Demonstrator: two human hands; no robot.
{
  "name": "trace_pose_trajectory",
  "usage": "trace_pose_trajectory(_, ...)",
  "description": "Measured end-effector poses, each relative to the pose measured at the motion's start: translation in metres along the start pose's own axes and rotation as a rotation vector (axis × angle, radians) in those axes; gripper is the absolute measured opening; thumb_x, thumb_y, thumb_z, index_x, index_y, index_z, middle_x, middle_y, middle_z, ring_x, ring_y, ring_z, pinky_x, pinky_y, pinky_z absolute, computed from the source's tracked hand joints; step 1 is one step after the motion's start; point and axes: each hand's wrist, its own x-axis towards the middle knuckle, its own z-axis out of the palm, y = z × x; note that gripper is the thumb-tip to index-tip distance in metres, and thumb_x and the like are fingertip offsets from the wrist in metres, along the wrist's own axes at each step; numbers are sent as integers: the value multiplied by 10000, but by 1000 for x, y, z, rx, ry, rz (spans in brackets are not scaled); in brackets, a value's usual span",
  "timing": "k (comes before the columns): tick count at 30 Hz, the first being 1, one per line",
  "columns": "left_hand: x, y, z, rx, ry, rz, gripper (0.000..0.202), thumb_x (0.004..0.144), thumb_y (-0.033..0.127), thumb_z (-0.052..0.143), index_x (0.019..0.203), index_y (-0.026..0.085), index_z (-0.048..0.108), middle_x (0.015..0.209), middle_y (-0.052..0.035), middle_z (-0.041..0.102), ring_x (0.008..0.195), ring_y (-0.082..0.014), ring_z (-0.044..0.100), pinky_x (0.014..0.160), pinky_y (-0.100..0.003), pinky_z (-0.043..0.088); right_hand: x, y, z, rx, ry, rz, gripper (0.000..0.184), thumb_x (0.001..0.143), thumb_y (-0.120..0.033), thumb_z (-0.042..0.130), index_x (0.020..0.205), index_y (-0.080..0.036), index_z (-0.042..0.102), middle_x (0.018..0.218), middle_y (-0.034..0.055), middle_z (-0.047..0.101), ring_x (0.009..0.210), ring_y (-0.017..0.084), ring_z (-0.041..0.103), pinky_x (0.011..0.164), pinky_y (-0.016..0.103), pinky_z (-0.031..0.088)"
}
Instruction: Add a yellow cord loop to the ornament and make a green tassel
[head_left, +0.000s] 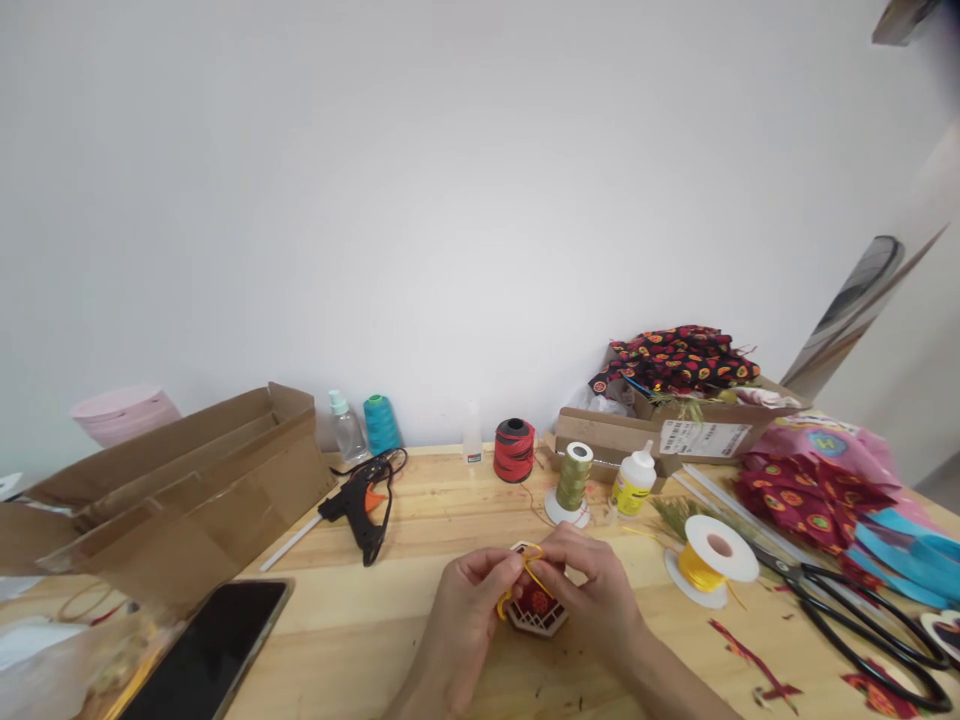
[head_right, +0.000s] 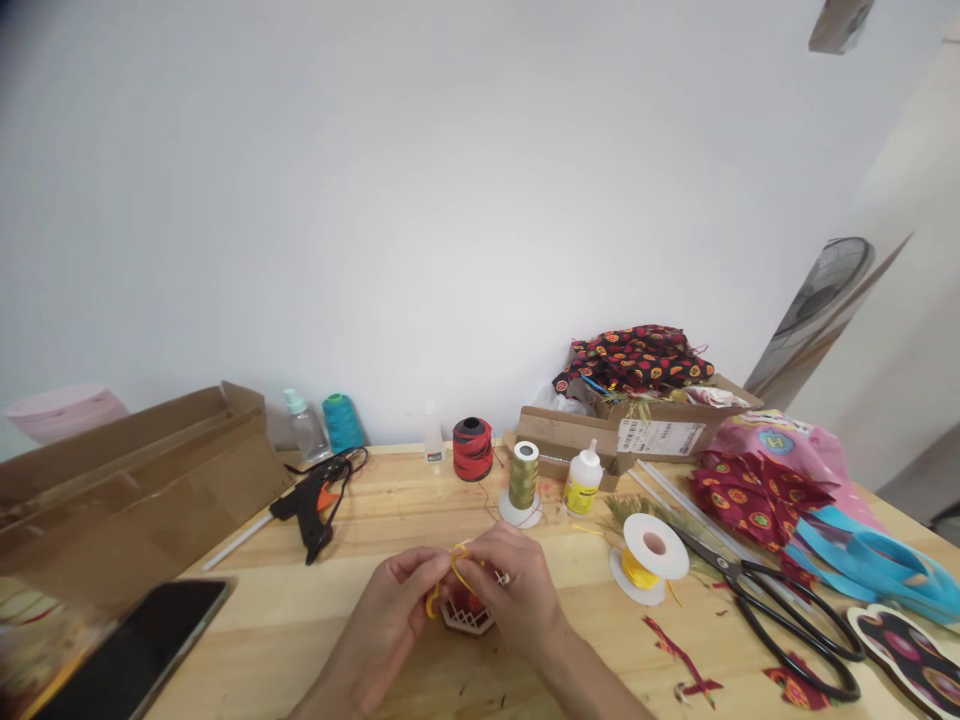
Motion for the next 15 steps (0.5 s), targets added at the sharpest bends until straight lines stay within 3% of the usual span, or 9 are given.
trace_pose_trajectory(4,2,2,-1,207,93,38,178,574,293,673,578,116,658,513,-14,599,513,-105,480,529,-211,377,3,-2,-7,-139,-54,-123,139,785,-194,492,746,-199,625,599,16,619,558,124,502,563,247,388)
trace_pose_trajectory(10,4,4,2,373,89,114,157,568,278,655,541,123,655,478,-17,598,479,-117,488,498,-218,383,4,-7,-10,-360,-26,-298,150,762,-136,471,722,-199,602,602,24,618,543,130,483,526,246,360)
trace_pose_trajectory(15,2,0,4,233,92,34,158,587,271,651,556,117,642,474,-1,572,478,-94,460,502,-201,355,0,-4,-2,-303,18,-206,177,763,-130,450,643,-190,565,545,11,576,526,122,465,510,232,363)
